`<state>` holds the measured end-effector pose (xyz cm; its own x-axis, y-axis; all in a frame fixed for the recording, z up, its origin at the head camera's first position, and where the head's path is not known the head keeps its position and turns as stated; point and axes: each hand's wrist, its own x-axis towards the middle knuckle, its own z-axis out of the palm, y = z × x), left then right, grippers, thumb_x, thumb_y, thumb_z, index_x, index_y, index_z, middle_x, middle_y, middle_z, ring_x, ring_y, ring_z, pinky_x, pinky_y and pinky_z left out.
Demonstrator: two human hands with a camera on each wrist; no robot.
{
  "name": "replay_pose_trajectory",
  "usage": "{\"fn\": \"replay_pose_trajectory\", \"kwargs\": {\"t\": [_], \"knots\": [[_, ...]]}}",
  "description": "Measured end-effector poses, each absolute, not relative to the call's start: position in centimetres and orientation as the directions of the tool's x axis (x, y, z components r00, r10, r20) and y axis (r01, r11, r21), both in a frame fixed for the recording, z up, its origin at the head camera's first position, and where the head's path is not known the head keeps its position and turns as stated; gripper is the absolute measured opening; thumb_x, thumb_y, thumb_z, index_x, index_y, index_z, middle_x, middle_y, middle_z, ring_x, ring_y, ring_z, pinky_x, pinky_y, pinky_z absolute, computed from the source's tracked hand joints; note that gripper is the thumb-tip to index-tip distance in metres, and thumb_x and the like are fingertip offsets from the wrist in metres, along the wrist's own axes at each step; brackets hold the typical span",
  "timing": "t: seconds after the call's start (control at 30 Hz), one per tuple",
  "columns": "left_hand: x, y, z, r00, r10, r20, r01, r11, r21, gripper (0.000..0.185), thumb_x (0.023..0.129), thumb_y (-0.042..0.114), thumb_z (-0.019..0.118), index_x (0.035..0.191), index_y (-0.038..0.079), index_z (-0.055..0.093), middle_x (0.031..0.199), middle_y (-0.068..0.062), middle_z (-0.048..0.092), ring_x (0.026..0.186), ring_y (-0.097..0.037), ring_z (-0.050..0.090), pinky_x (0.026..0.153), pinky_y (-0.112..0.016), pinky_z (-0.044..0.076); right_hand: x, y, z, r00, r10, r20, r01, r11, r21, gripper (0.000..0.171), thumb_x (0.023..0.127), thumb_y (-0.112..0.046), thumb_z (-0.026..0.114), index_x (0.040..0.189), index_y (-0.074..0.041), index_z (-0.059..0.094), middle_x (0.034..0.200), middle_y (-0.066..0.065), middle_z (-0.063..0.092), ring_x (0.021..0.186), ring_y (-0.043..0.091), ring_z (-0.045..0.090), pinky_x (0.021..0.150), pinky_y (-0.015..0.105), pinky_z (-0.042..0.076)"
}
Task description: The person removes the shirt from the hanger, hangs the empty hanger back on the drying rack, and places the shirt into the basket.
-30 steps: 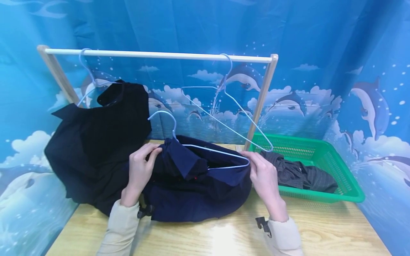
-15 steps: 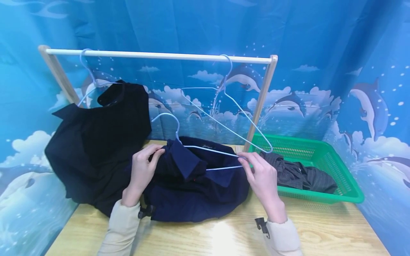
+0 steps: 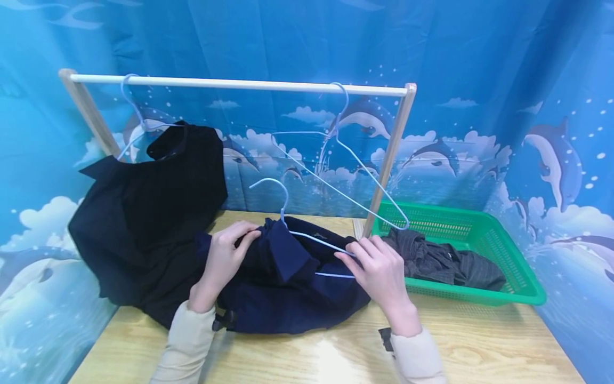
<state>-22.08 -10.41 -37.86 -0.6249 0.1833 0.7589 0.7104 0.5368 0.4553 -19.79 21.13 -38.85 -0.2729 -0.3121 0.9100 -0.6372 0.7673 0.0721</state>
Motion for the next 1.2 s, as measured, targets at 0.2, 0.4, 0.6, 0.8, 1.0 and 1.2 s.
{"fn": "replay_pose_trajectory", "kwargs": {"t": [0.2,0.4,0.6,0.8,1.0,1.2], "knots": [[-21.9,-9.8,-37.9,-0.610,0.223,0.760,0.732,0.525,0.434,0.005,0.092,0.008,0.073,0.096,0.006,0.076,0.089,-0.006,0.074,0.084,-0.019,0.071,0.078,-0.037,0.059,-19.8,20.5,-38.9,-0.183,-0.332,0.925,-0.667,0.734,0.132,0.036,0.098,-0.037,0.067,0.075,-0.010,0.069,0.068,0.001,0.061,0.057,0.020,0.052,0.051,0.033,0.043],[-21.9,-9.7,-38.0,-0.615,0.234,0.753,0.732,0.523,0.436,0.005,0.093,0.008,0.072,0.096,0.006,0.075,0.089,-0.005,0.073,0.085,-0.018,0.071,0.078,-0.037,0.059,-19.8,20.4,-38.9,-0.164,-0.324,0.932,-0.666,0.733,0.137,0.036,0.098,-0.035,0.067,0.073,-0.009,0.068,0.066,0.000,0.059,0.055,0.020,0.049,0.049,0.031,0.040],[-22.0,-10.1,-37.9,-0.654,0.246,0.716,0.705,0.541,0.458,0.008,0.096,0.013,0.070,0.099,0.009,0.076,0.093,-0.003,0.074,0.089,-0.017,0.071,0.082,-0.035,0.058,-19.7,21.2,-38.3,-0.190,-0.285,0.939,-0.653,0.752,0.096,0.038,0.098,-0.036,0.067,0.072,-0.008,0.066,0.065,0.000,0.058,0.054,0.018,0.049,0.047,0.030,0.037],[-22.3,-10.9,-38.0,-0.663,0.228,0.714,0.691,0.555,0.464,0.009,0.094,0.014,0.072,0.100,0.009,0.077,0.095,-0.004,0.075,0.091,-0.018,0.071,0.083,-0.037,0.058,-19.4,22.5,-37.6,-0.242,-0.226,0.944,-0.622,0.783,0.028,0.041,0.099,-0.039,0.066,0.071,-0.008,0.066,0.063,0.001,0.058,0.055,0.020,0.050,0.047,0.033,0.038],[-22.5,-12.2,-37.8,-0.661,0.182,0.728,0.674,0.569,0.470,0.009,0.093,0.014,0.073,0.100,0.009,0.077,0.095,-0.005,0.075,0.088,-0.020,0.071,0.080,-0.038,0.058,-19.1,23.7,-37.0,-0.270,-0.175,0.947,-0.589,0.808,-0.018,0.043,0.099,-0.039,0.066,0.072,-0.005,0.068,0.065,0.006,0.063,0.057,0.026,0.056,0.050,0.037,0.042],[-22.7,-13.1,-37.9,-0.654,0.160,0.740,0.672,0.573,0.469,0.010,0.091,0.012,0.075,0.100,0.008,0.077,0.095,-0.005,0.075,0.087,-0.020,0.071,0.078,-0.039,0.057,-18.9,24.4,-36.7,-0.284,-0.153,0.947,-0.576,0.816,-0.041,0.044,0.098,-0.040,0.066,0.074,-0.004,0.069,0.066,0.007,0.064,0.057,0.027,0.056,0.051,0.037,0.041]]}}
